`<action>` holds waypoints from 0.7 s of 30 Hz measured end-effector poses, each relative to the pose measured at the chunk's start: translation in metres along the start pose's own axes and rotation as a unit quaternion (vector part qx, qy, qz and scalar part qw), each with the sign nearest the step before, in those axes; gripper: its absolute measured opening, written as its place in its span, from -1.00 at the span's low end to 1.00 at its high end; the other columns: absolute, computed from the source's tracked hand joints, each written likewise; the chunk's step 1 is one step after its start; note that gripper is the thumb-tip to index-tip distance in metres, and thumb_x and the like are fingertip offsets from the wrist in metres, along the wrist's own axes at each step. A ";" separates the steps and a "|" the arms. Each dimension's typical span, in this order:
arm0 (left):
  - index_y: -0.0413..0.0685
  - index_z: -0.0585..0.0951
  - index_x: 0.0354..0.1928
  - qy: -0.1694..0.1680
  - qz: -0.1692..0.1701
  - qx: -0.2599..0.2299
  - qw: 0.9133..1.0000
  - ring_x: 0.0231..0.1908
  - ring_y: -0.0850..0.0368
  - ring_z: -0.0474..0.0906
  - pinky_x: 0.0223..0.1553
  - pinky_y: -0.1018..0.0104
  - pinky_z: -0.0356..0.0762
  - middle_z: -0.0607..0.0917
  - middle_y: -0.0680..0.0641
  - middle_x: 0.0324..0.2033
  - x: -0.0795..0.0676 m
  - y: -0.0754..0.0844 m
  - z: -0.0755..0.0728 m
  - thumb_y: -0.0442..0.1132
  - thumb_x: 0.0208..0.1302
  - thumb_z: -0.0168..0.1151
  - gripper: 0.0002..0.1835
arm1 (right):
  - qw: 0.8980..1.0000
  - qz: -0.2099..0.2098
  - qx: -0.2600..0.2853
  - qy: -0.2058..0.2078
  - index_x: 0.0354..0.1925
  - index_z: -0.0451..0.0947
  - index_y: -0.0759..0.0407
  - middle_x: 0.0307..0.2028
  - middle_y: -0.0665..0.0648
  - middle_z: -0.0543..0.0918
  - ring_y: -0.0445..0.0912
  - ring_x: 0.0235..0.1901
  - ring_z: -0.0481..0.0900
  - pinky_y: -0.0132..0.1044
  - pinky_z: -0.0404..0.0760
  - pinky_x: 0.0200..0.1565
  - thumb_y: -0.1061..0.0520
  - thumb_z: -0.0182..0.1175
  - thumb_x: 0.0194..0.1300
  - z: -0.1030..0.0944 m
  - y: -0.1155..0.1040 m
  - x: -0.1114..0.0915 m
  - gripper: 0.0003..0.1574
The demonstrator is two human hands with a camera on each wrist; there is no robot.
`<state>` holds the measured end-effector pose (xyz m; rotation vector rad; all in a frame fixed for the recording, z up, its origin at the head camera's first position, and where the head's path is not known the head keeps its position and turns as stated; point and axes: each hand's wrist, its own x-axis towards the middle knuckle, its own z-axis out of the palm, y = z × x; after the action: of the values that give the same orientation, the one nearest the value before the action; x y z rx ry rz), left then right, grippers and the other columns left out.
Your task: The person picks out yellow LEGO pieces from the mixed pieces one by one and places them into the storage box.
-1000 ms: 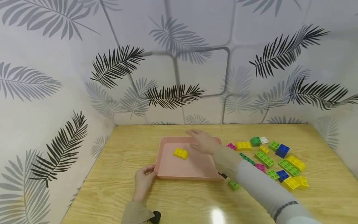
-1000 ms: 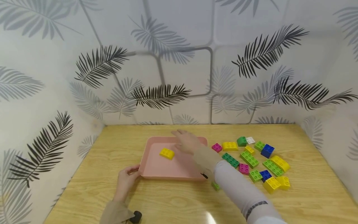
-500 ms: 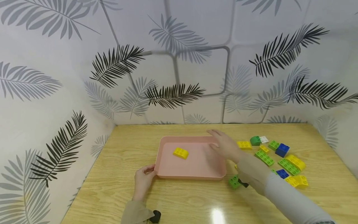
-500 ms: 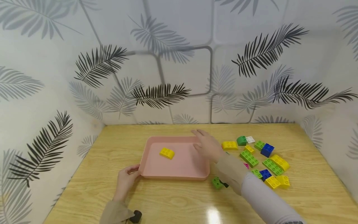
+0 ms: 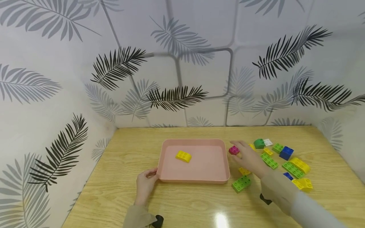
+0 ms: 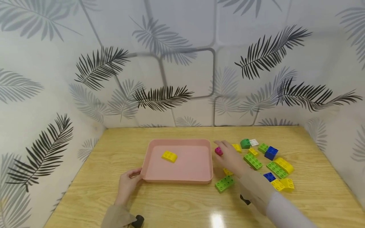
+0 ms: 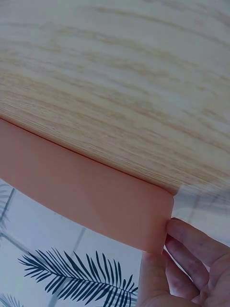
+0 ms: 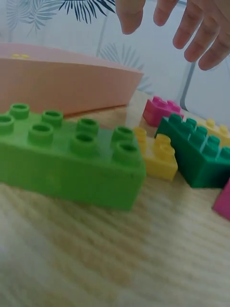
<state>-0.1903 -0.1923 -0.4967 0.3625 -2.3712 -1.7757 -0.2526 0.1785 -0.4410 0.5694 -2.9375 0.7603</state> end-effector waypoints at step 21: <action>-0.44 0.58 -0.12 0.005 -0.005 0.002 1.000 -0.16 -0.11 0.59 -0.26 0.41 0.60 0.61 -0.36 -0.16 0.001 0.000 0.001 -0.47 0.09 0.22 -0.72 | 0.998 0.056 -0.012 -0.031 -0.04 0.51 0.32 -0.13 0.27 0.54 0.13 -0.12 0.51 0.04 0.52 -0.07 0.20 0.18 0.19 0.024 0.020 -0.026 -0.65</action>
<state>-0.1912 -0.1917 -0.4972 0.3830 -2.3694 -1.7692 -0.2346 0.1917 -0.4746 0.4383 -3.0523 0.7298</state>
